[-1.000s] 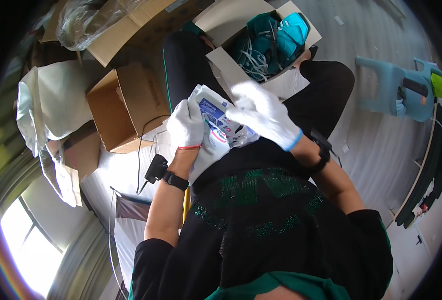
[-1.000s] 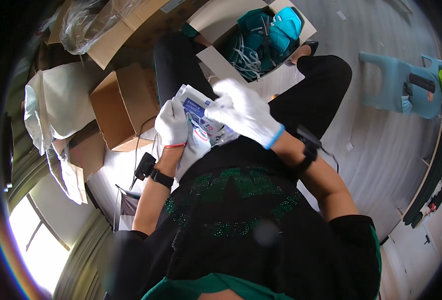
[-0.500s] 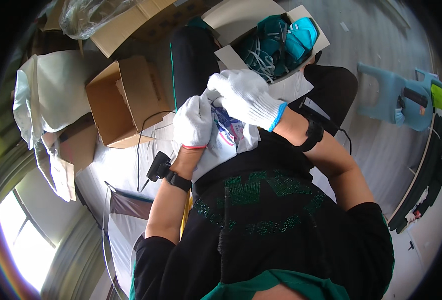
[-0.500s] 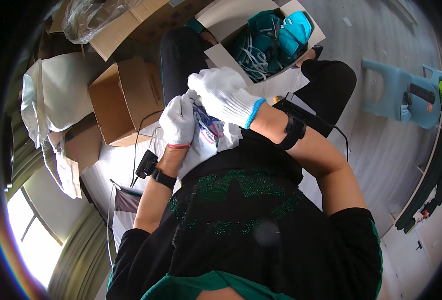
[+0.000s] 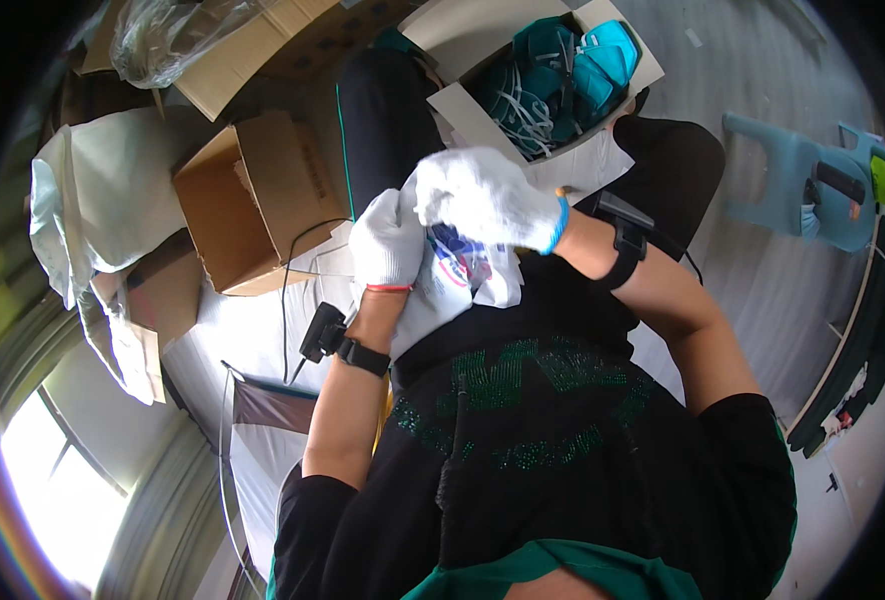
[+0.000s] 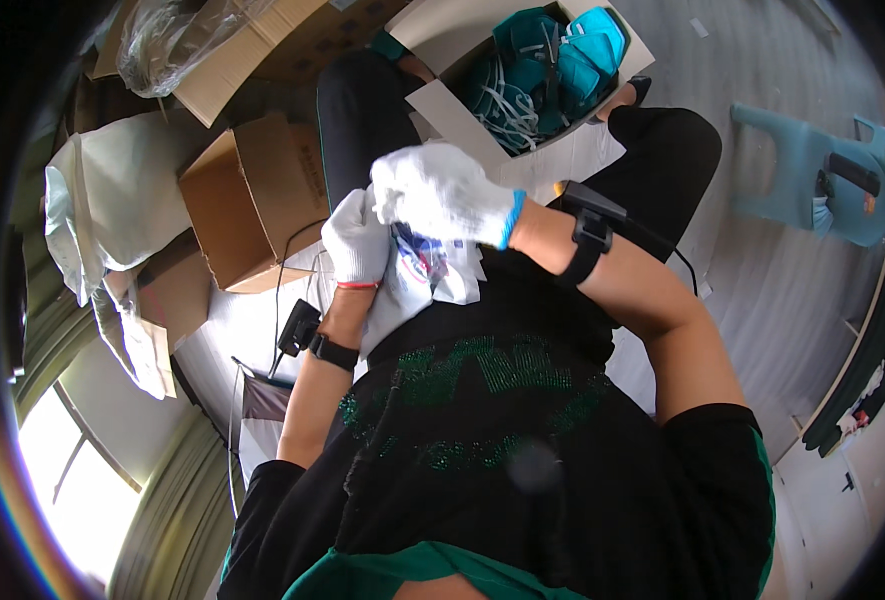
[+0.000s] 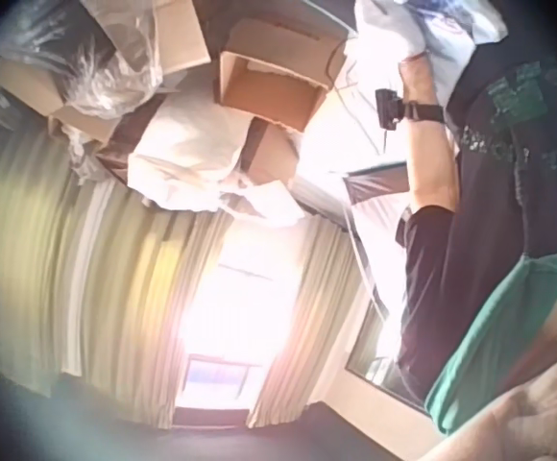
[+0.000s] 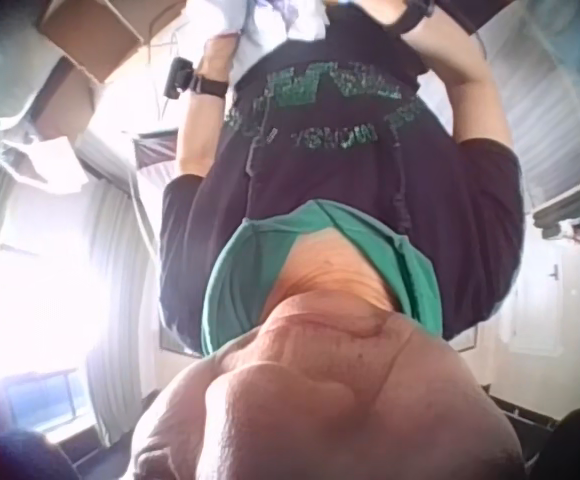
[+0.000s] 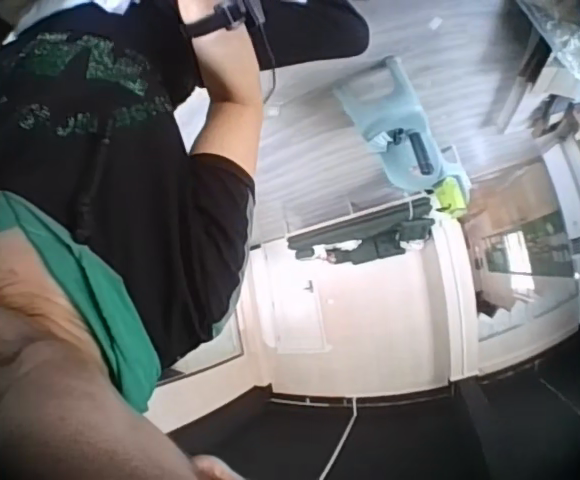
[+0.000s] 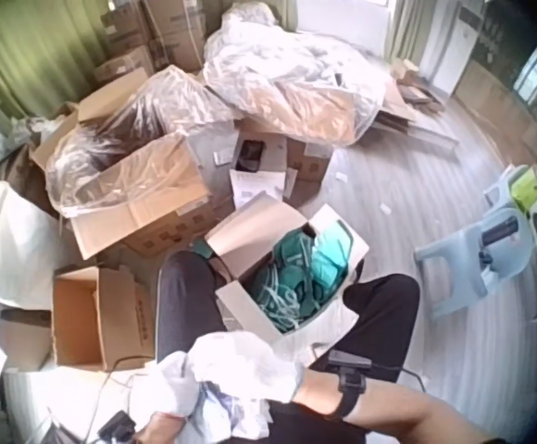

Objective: Sort packaged medical or hygiene supplies from a box into different piles or containers.

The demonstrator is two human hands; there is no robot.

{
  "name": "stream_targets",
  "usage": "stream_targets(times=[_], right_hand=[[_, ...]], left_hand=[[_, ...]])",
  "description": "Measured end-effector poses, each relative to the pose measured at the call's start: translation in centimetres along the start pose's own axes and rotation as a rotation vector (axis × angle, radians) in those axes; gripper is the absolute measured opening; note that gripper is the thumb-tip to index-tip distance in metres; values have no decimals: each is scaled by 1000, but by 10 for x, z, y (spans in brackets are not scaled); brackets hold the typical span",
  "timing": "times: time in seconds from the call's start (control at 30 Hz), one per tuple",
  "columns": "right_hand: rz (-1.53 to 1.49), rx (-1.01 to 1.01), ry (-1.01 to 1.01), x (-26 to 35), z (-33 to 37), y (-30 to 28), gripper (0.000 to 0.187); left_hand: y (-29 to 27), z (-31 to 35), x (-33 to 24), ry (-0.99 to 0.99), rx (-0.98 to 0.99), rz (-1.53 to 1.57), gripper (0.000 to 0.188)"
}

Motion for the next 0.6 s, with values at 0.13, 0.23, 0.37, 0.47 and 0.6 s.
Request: stream_targets(times=[0.13,0.23,0.37,0.47,0.6], right_hand=[[-57,47,-87,36,59,-7,43],[-255,271,46,77,66,-15,14],[-403,338,411,53,75,-27,5],[206,-78,413,3,40,-48,24],[253,-90,128,-24,4,-24,32]], left_hand=[[6,-2,5,-138,26,-77,33],[1,-2,3,-142,4,-119,36],[-3,-1,1,-49,-86,-75,38],[-5,-4,-6,53,-153,14,38],[-8,-1,-19,82,-141,73,39]])
Point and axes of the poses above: each hand's wrist, its own z-axis away from the middle knuckle, its own y-axis out of the palm, x = y × z, the point moved 7 cm from there along -z, towards the middle knuckle, and after that the axes turned 14 degrees about -x, right-handed, at the moved point
